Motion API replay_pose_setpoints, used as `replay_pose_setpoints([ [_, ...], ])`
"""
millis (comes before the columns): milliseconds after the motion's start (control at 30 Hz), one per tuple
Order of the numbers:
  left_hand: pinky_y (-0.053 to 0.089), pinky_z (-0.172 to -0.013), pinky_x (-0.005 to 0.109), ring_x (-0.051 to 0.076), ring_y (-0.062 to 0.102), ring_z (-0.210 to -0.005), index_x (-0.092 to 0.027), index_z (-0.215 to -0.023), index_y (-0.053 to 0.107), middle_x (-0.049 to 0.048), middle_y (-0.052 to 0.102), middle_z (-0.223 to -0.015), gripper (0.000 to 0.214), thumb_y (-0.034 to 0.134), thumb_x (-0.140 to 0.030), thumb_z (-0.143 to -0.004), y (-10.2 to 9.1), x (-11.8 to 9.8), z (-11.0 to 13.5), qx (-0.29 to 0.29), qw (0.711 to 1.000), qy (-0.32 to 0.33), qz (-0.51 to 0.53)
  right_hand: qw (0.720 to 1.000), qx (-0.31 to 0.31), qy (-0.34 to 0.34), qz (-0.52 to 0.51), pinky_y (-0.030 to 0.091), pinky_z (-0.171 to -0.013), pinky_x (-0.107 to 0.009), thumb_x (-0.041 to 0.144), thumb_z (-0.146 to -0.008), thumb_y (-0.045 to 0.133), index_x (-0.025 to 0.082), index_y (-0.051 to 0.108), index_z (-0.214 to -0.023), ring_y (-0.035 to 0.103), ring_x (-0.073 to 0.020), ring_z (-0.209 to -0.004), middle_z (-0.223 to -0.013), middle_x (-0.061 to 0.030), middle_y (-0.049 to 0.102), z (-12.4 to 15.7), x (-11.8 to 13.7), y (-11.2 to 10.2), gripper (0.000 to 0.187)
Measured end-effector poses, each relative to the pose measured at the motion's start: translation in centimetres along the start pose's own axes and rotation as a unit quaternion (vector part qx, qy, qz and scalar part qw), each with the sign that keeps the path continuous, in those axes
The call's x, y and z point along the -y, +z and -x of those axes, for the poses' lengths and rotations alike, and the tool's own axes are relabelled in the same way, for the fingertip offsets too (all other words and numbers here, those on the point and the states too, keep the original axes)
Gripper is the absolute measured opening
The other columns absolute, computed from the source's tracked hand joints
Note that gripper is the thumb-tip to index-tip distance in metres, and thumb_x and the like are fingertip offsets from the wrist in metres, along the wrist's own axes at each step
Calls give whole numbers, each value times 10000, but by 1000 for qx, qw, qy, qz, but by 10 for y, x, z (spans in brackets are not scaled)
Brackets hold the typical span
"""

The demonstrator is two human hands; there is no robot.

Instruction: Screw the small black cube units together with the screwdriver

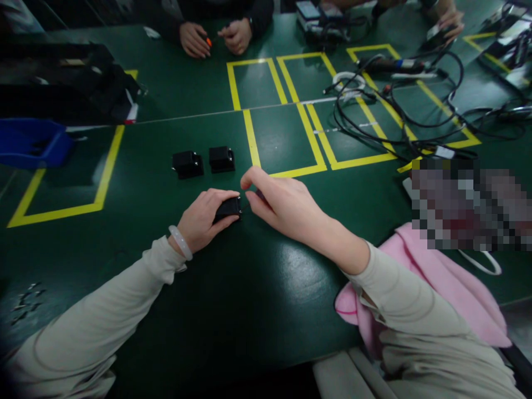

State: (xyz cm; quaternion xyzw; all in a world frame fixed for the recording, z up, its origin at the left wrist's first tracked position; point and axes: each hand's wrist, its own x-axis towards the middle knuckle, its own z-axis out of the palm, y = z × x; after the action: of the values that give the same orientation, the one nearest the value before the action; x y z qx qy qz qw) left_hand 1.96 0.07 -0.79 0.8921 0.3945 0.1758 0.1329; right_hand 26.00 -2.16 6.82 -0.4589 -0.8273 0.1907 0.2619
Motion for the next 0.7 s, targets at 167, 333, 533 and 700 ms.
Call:
replay_pose_setpoints([
  [167,489,-932,460,296,577,-1071,-153,-1340,505,133,607,-1227,437,578,-361,-962,0,0,0,-1,1000,0,-6,999,-6,37,33,305,-596,-247,346,-980,488,183,584,-964,511,-112,-572,-681,17,577,0,0,1,189],
  [333,488,-932,460,298,578,-1076,-152,-1340,505,135,609,-1226,436,578,-358,-962,-1,-1,-1,4,1000,-1,-5,999,11,29,20,297,-587,-245,256,-962,465,175,573,-1069,495,-105,-563,-695,23,558,-1,2,-1,173],
  [533,492,-919,461,299,579,-1059,-145,-1338,509,138,609,-1221,438,572,-363,-963,-2,-2,-1,-1,1000,1,-4,1000,4,12,16,280,-581,-244,273,-958,485,171,596,-989,447,-93,-536,-650,38,520,0,3,-1,154],
  [700,488,-923,460,298,576,-1063,-154,-1339,506,133,609,-1221,437,572,-367,-963,-2,-1,-1,4,1000,-3,-5,999,-1,28,26,278,-592,-249,331,-985,465,171,617,-930,462,-100,-554,-675,12,574,1,3,0,228],
])
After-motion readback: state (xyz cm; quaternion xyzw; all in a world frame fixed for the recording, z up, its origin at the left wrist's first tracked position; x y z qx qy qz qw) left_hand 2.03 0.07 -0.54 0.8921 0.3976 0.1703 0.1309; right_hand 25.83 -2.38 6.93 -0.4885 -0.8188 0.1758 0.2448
